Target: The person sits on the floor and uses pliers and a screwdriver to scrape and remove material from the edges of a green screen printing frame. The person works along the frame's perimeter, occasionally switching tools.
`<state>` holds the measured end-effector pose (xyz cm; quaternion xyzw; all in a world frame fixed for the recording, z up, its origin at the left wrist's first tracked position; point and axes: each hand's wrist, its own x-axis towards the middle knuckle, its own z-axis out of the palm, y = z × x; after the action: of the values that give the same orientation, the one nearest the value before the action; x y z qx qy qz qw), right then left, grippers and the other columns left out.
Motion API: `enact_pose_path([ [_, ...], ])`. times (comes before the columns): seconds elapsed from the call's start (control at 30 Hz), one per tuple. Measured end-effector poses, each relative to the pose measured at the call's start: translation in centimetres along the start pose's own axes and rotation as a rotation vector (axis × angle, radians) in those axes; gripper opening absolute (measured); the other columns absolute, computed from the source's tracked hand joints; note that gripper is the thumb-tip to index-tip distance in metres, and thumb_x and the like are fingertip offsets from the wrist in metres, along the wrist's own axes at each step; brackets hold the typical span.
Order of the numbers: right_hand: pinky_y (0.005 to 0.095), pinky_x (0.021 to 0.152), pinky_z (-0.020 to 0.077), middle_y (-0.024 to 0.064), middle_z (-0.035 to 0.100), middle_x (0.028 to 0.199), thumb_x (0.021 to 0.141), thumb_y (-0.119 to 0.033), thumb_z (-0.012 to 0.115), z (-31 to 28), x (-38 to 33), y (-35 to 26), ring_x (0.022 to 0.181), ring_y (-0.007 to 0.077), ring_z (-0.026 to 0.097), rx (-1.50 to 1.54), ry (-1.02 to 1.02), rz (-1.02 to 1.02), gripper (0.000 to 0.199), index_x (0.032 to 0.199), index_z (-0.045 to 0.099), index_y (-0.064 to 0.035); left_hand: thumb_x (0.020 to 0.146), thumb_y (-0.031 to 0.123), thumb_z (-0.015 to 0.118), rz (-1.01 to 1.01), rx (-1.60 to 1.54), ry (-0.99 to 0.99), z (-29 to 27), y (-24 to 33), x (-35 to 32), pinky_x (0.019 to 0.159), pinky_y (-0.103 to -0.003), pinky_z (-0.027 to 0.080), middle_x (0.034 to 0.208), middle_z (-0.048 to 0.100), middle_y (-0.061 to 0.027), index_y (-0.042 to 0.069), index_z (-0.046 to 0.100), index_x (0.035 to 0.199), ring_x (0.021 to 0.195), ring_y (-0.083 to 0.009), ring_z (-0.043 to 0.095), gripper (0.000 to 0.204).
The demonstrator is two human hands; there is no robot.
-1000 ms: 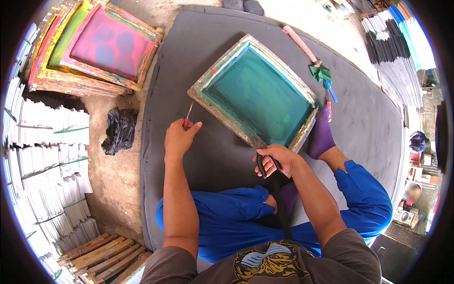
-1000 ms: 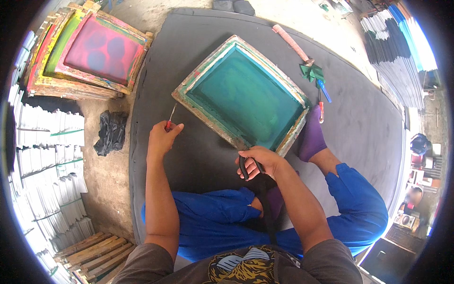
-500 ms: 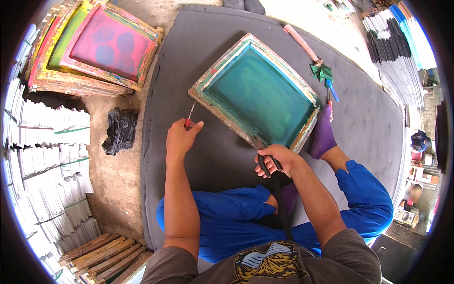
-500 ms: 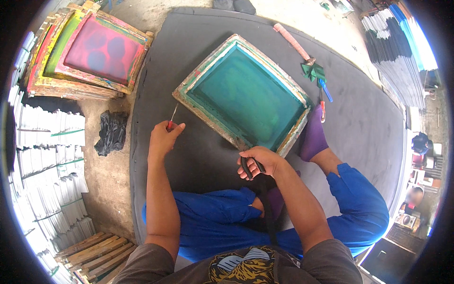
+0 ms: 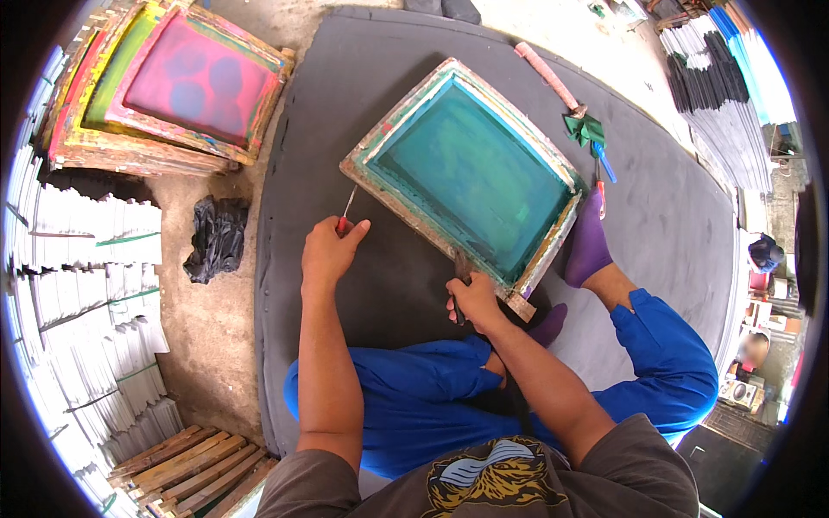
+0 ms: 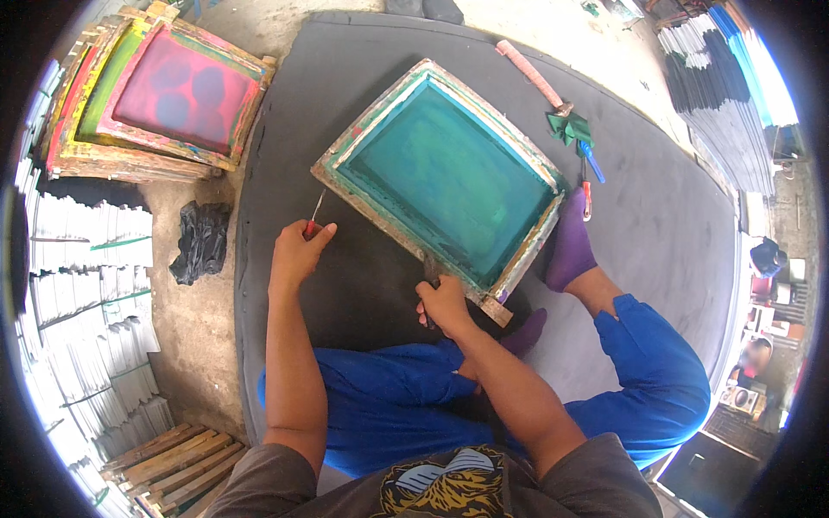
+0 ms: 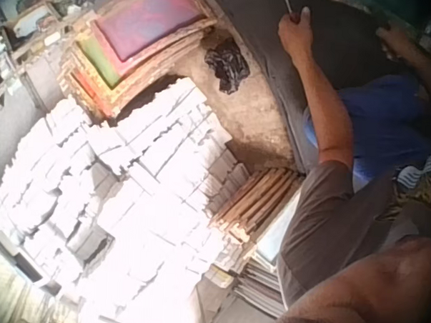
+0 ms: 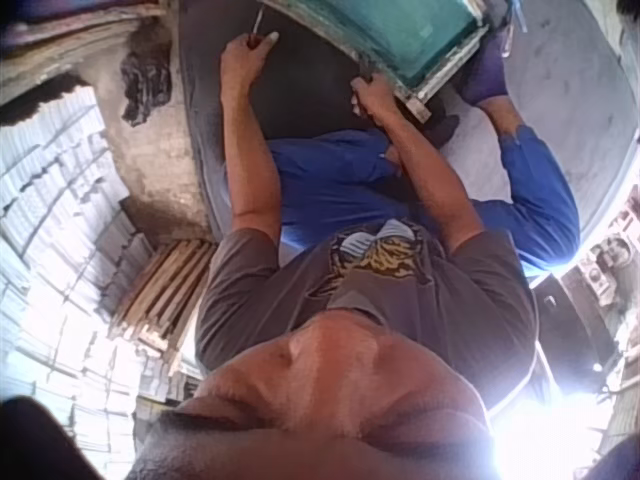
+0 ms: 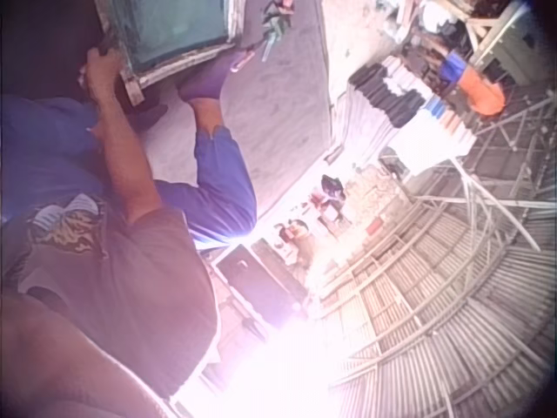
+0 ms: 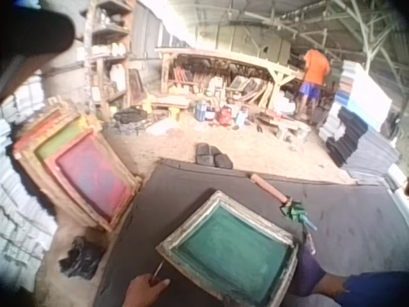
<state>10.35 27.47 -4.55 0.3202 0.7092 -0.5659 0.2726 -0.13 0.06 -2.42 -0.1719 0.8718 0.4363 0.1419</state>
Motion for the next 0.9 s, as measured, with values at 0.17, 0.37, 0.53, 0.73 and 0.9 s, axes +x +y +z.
enact_pose_path([
  [0.17,0.0342,0.048,0.0515,0.0111,0.065,0.064,0.095,-0.019,0.065,2.2,0.2,2.2,0.053,0.0206,0.067,-0.277,0.226,-0.261,0.024,0.088,0.062,0.0036,0.088,0.046,0.078,-0.087,0.039,-0.092,-0.5,1.2,-0.3,0.069,-0.041,0.053,0.078,0.071,-0.0125,0.002,0.072,0.087,0.074,-0.0283,0.070,0.045],
  [0.37,0.0479,0.070,0.0545,0.0227,0.070,0.074,0.091,-0.026,0.068,7.6,-2.1,-2.0,0.074,0.0396,0.073,-0.318,-0.079,-0.324,0.031,0.092,0.069,0.0049,0.092,0.043,0.075,-0.126,-0.179,-0.327,-1.0,1.2,-1.0,0.049,-0.031,0.047,0.071,0.068,-0.0081,-0.002,0.070,0.084,0.056,-0.0155,0.062,0.046],
  [0.53,0.0394,0.065,0.0548,0.0128,0.072,0.073,0.096,-0.030,0.067,10.3,-1.6,-5.6,0.070,0.0213,0.073,-0.292,-0.325,-0.198,0.033,0.088,0.068,0.0026,0.092,0.033,0.075,-0.169,-0.193,-0.392,-1.6,0.1,-0.9,0.043,-0.031,0.043,0.069,0.067,-0.0088,-0.003,0.069,0.083,0.048,-0.0149,0.056,0.038],
  [0.73,0.0331,0.064,0.0536,0.0100,0.072,0.093,0.103,-0.043,0.062,10.5,0.0,-5.5,0.076,0.0159,0.070,-0.214,-0.587,-0.058,0.044,0.110,0.065,0.0006,0.087,0.029,0.080,-0.081,-0.037,-0.154,-1.7,-2.1,0.2,0.050,-0.035,0.047,0.068,0.066,-0.0087,0.000,0.067,0.082,0.054,-0.0194,0.061,0.032],
  [0.9,0.0302,0.058,0.0478,0.0085,0.069,0.103,0.104,-0.049,0.060,7.1,-0.7,-4.3,0.080,0.0166,0.069,0.071,-0.609,0.171,0.052,0.126,0.060,-0.0016,0.082,0.043,0.084,-0.189,0.229,-0.035,-2.9,0.9,-1.1,0.074,-0.045,0.055,0.083,0.074,-0.0159,0.004,0.069,0.081,0.085,-0.0328,0.074,0.042],
])
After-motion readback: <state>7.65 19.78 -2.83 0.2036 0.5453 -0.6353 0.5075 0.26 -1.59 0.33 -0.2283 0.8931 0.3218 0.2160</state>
